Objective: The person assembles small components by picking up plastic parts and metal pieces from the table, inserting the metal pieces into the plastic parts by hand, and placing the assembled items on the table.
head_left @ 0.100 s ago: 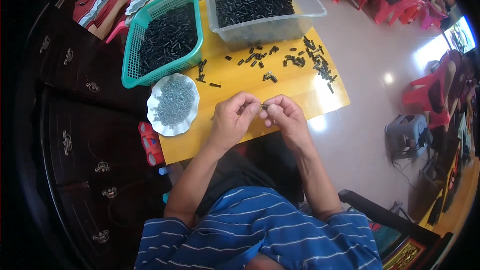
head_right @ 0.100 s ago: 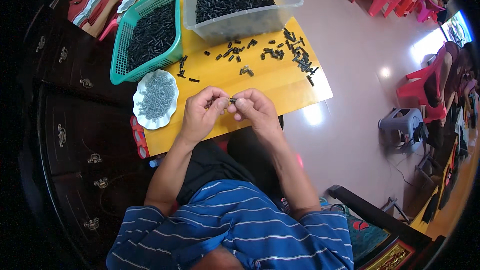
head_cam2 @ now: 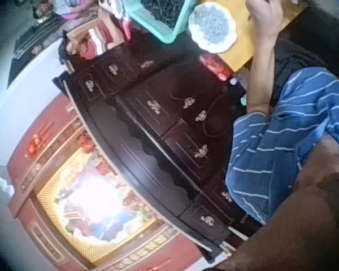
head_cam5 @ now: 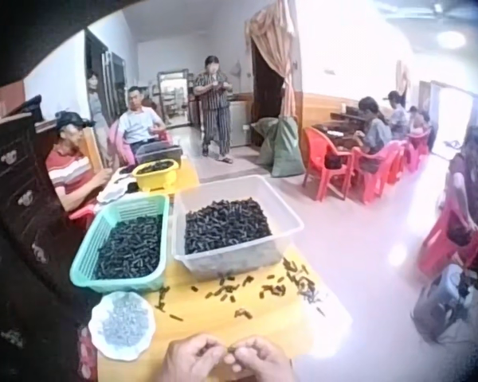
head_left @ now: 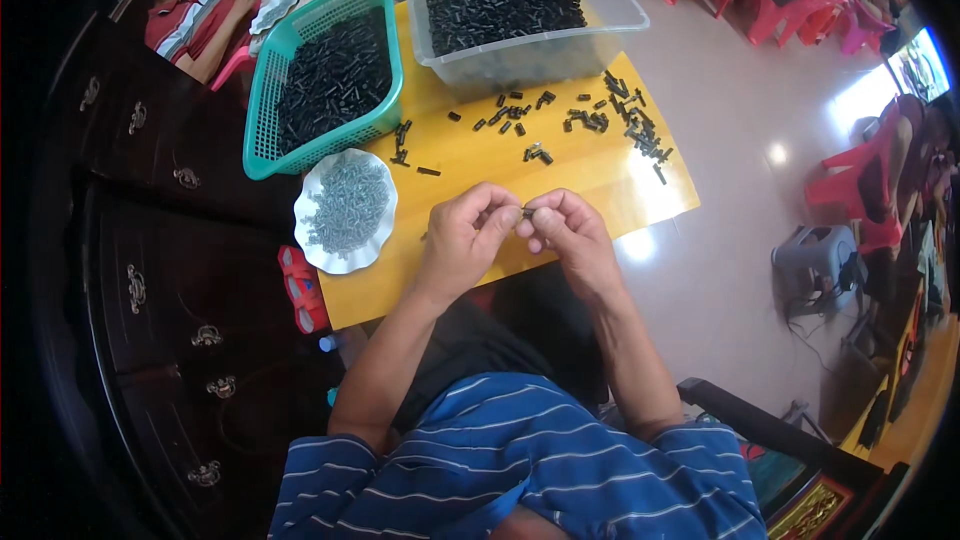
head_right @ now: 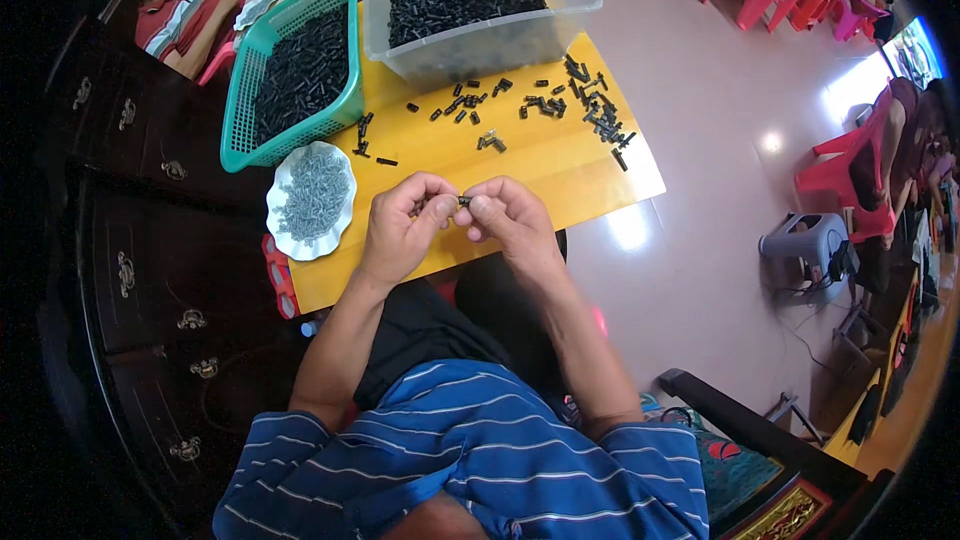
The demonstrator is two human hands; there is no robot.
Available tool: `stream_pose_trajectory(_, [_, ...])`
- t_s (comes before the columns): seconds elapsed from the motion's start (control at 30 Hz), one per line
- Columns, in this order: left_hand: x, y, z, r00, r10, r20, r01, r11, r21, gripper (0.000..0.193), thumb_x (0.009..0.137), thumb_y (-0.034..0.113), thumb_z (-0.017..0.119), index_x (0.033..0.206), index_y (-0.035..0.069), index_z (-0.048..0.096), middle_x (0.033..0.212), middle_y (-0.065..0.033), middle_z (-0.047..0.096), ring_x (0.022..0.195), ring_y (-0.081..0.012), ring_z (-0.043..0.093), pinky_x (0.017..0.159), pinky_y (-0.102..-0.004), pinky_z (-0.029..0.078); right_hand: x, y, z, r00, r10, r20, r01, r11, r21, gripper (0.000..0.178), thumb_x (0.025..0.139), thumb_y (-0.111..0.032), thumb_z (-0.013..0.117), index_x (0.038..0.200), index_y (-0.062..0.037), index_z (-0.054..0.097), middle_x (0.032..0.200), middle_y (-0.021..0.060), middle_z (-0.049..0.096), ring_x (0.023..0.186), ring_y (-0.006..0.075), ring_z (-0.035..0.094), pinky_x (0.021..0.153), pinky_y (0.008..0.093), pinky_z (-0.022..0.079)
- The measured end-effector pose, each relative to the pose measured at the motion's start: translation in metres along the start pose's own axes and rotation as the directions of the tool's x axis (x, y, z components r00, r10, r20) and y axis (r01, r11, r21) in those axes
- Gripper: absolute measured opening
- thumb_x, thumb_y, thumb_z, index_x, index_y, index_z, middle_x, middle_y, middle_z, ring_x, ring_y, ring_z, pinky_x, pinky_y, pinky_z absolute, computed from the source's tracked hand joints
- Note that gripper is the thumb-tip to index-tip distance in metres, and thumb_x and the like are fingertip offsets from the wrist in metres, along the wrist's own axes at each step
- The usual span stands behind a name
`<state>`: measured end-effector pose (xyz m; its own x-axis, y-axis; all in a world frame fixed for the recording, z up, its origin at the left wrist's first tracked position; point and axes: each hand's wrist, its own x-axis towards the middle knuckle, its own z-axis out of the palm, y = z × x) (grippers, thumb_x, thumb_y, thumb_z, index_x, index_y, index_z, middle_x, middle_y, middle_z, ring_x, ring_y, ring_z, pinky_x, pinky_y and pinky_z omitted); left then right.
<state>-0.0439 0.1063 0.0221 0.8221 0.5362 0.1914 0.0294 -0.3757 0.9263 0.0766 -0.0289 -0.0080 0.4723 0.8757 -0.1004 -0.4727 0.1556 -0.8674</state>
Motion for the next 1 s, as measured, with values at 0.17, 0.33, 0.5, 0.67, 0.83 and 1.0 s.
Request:
stream_pose_trajectory(0.17, [0.006, 0.0, -0.003, 0.987, -0.143, 0.077, 0.157, 0.963, -0.22, 0.008, 0.093, 0.007, 0.066, 0.095, 0.0, 0.065, 0.082, -0.0019, 0.066, 0.071, -0.007, 0.061, 0.067, -0.0217, 0.05, 0.001, -0.002, -0.003, 0.999, 0.027, 0.031, -0.029, 0.997, 0.077, 0.016, 0.1, -0.018, 0.059, 0.105, -0.0031, 0.059, 0.091, 0.0051, 0.068, 0.078, 0.0097, 0.059, 0.075, 0.0236, 0.049])
stream_pose_trajectory(0.33, [0.011, 0.001, -0.011, 0.934, -0.144, 0.326, 0.303, 0.802, -0.514, 0.006, 0.091, 0.005, 0.068, 0.092, 0.0, 0.064, 0.084, -0.0024, 0.065, 0.072, -0.0085, 0.061, 0.068, -0.0216, 0.05, 0.001, -0.001, -0.005, 0.988, 0.041, 0.148, -0.072, 0.975, 0.211, 0.019, 0.099, -0.022, 0.062, 0.104, -0.0042, 0.061, 0.088, 0.0039, 0.067, 0.075, 0.0087, 0.059, 0.072, 0.0223, 0.049])
stream_pose_trajectory(0.5, [0.03, -0.02, -0.009, 0.968, -0.181, 0.174, 0.234, 0.899, -0.371, 0.008, 0.09, 0.007, 0.068, 0.093, 0.0, 0.064, 0.082, -0.0021, 0.066, 0.071, -0.0082, 0.061, 0.067, -0.0218, 0.05, 0.0, -0.001, -0.007, 0.99, 0.07, 0.125, -0.107, 0.939, 0.327, 0.02, 0.098, -0.024, 0.064, 0.104, -0.0059, 0.061, 0.087, 0.0029, 0.066, 0.072, 0.0097, 0.059, 0.07, 0.0227, 0.049])
stream_pose_trajectory(0.67, [0.056, -0.041, -0.009, 0.997, -0.055, -0.063, 0.068, 0.971, 0.23, 0.014, 0.087, 0.008, 0.069, 0.098, 0.0, 0.066, 0.084, -0.009, 0.069, 0.071, -0.0166, 0.067, 0.066, -0.0299, 0.053, 0.002, -0.003, -0.006, 0.994, 0.079, 0.072, -0.099, 0.932, 0.348, 0.018, 0.098, -0.024, 0.064, 0.105, -0.0072, 0.062, 0.085, 0.0016, 0.065, 0.071, 0.01, 0.059, 0.069, 0.0229, 0.048])
stream_pose_trajectory(0.83, [0.081, -0.057, -0.004, 0.979, 0.18, -0.091, -0.119, 0.88, 0.46, 0.016, 0.083, 0.006, 0.07, 0.098, 0.001, 0.068, 0.083, -0.0122, 0.07, 0.065, -0.0196, 0.066, 0.063, -0.0307, 0.052, 0.004, 0.0, -0.007, 0.995, 0.088, 0.056, -0.102, 0.917, 0.385, 0.017, 0.098, -0.023, 0.063, 0.105, -0.0075, 0.062, 0.083, 0.0004, 0.064, 0.071, 0.0092, 0.059, 0.068, 0.0227, 0.048])
stream_pose_trajectory(1.0, [0.084, -0.059, 0.01, 0.991, 0.133, -0.032, -0.103, 0.874, 0.475, 0.017, 0.081, 0.007, 0.07, 0.097, 0.003, 0.068, 0.082, -0.0116, 0.068, 0.067, -0.0222, 0.066, 0.065, -0.0339, 0.052, 0.005, -0.003, -0.009, 0.991, 0.132, -0.028, -0.108, 0.897, 0.428, 0.019, 0.097, -0.027, 0.064, 0.105, -0.0096, 0.061, 0.084, -0.0009, 0.061, 0.07, 0.0096, 0.057, 0.066, 0.0237, 0.047])
